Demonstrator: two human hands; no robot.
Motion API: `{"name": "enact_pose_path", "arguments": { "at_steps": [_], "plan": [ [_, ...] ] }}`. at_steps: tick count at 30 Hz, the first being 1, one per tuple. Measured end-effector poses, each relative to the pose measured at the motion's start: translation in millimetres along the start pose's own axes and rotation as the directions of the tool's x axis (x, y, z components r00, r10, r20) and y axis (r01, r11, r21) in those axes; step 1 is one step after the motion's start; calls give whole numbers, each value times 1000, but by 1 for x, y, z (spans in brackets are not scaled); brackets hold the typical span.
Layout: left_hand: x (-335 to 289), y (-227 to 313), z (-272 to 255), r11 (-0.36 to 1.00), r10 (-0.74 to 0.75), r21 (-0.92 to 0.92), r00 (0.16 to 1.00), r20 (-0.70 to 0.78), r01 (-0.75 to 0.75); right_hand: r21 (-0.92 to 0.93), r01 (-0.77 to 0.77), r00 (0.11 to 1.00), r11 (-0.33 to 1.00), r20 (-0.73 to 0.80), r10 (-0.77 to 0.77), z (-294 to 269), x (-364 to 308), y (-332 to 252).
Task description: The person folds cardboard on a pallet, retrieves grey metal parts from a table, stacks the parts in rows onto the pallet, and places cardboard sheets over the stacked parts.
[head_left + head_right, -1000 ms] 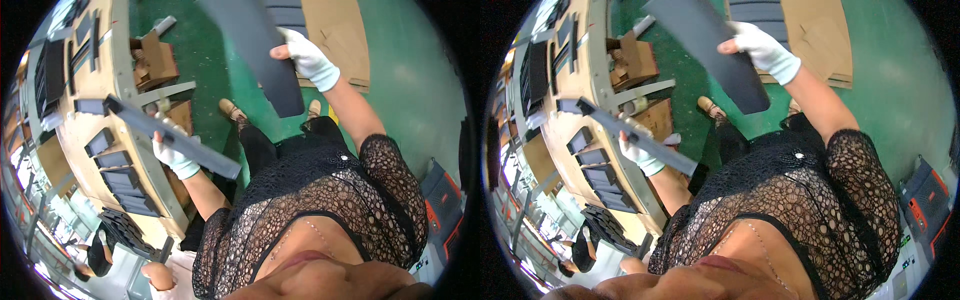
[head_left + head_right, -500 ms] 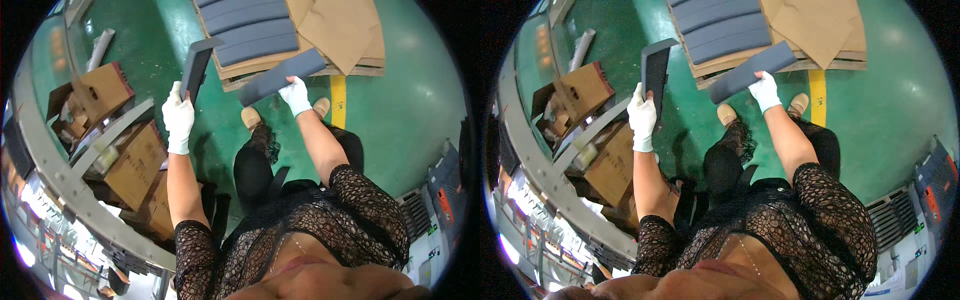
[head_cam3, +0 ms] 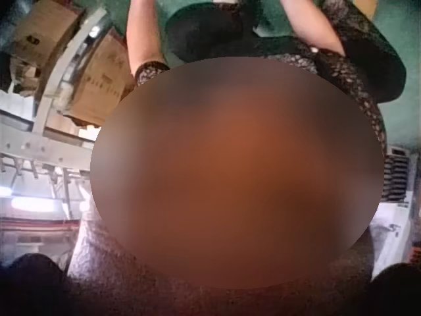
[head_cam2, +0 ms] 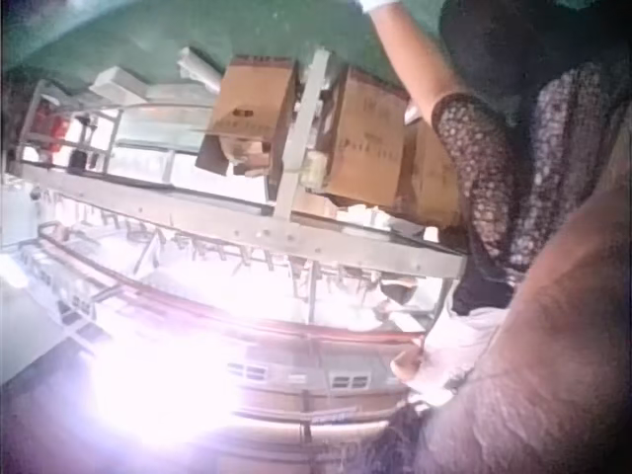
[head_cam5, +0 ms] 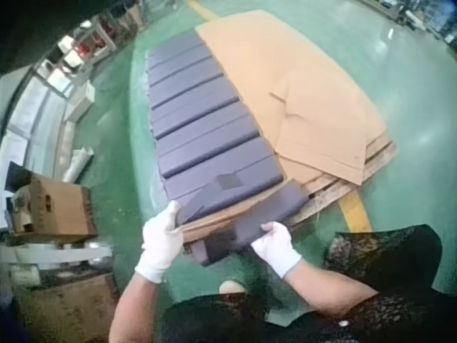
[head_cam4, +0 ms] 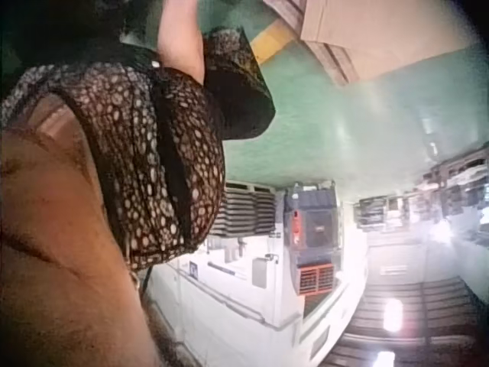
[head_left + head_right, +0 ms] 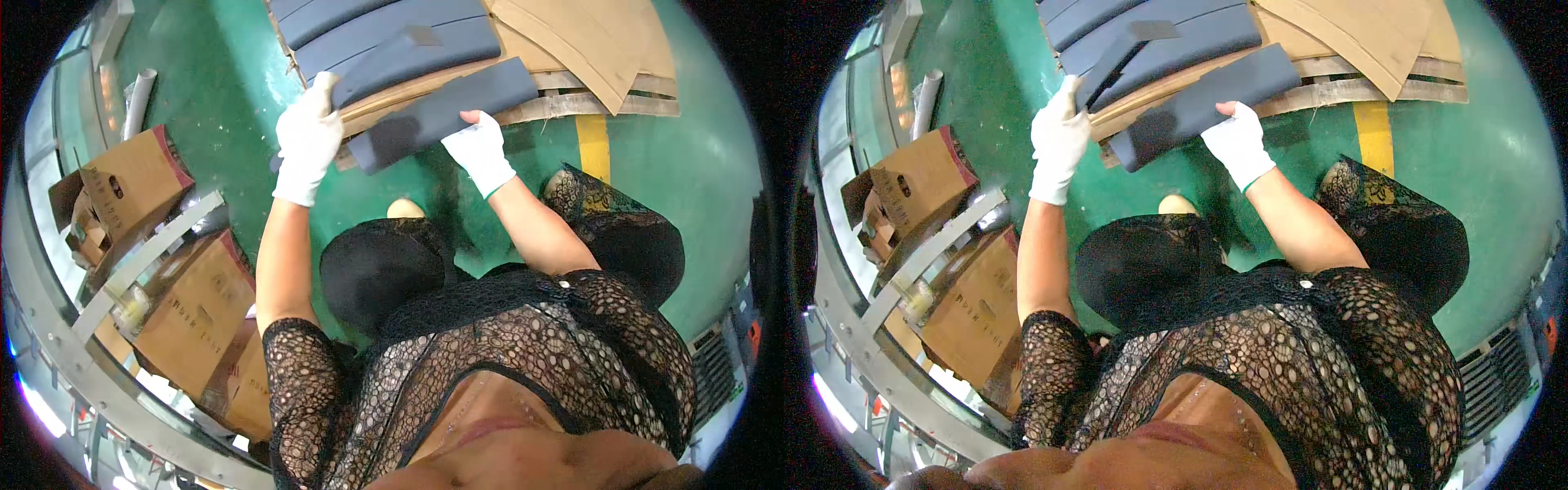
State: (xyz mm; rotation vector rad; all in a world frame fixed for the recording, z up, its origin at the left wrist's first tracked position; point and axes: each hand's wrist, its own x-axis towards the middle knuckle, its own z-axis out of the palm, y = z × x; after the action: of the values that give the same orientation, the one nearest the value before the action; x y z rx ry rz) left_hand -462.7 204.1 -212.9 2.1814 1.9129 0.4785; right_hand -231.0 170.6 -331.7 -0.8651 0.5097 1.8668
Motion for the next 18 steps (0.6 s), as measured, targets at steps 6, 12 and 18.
{"name": "enact_pose_path", "arguments": {
  "at_steps": [6,12,18],
  "plan": [
    [16,57,53,971,218,57,959,180,-231,57,-40,996,998,-79,45,-61,16,-16],
    [13,81,77,919,344,110,906,247,-379,157,47,998,986,-40,-41,-54,3,-7],
    [13,74,99,879,392,177,882,262,-443,143,-38,999,989,-16,40,-48,-3,3]
  ]
}}
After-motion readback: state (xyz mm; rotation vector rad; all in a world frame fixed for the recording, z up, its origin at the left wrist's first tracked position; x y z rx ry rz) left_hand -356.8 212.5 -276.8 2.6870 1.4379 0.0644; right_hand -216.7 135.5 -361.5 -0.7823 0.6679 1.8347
